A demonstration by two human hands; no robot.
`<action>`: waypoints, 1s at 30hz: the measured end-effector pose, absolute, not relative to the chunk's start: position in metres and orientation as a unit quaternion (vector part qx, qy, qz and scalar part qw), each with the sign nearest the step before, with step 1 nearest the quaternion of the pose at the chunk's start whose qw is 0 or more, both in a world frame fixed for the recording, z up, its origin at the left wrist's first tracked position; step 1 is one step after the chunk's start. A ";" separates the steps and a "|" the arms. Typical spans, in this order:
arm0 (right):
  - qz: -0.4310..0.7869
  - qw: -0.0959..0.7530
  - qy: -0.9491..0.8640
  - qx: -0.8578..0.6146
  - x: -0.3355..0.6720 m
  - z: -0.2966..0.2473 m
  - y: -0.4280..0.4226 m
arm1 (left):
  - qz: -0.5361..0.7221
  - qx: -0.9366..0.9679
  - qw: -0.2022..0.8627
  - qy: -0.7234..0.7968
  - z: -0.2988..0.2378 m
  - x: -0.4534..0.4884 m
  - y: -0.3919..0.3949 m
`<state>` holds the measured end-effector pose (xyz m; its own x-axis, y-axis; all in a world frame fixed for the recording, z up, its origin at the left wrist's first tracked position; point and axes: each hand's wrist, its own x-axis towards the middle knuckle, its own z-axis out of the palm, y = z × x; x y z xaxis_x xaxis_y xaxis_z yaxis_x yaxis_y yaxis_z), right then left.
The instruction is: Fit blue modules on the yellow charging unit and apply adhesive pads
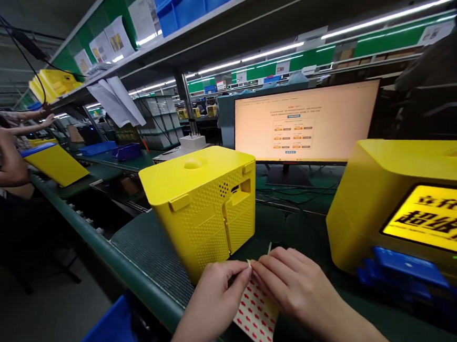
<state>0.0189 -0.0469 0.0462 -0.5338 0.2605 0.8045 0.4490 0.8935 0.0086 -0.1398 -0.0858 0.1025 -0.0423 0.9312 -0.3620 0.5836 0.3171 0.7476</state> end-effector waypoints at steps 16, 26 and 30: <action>0.020 0.445 -0.870 -0.211 0.010 0.054 -0.041 | 0.311 0.442 0.527 0.656 0.090 -0.152 -0.079; 0.010 0.475 -0.848 -0.235 0.003 0.053 -0.034 | 0.283 0.462 0.479 0.691 0.081 -0.167 -0.085; -0.028 0.537 -0.797 -0.275 -0.004 0.065 -0.013 | 0.247 0.469 0.472 0.705 0.080 -0.179 -0.090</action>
<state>-0.0037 -0.0129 0.0654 -0.2713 0.4089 0.8714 0.4685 0.8469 -0.2516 -0.1790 -0.0903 0.0797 -0.1152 0.8941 -0.4329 0.4279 0.4379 0.7906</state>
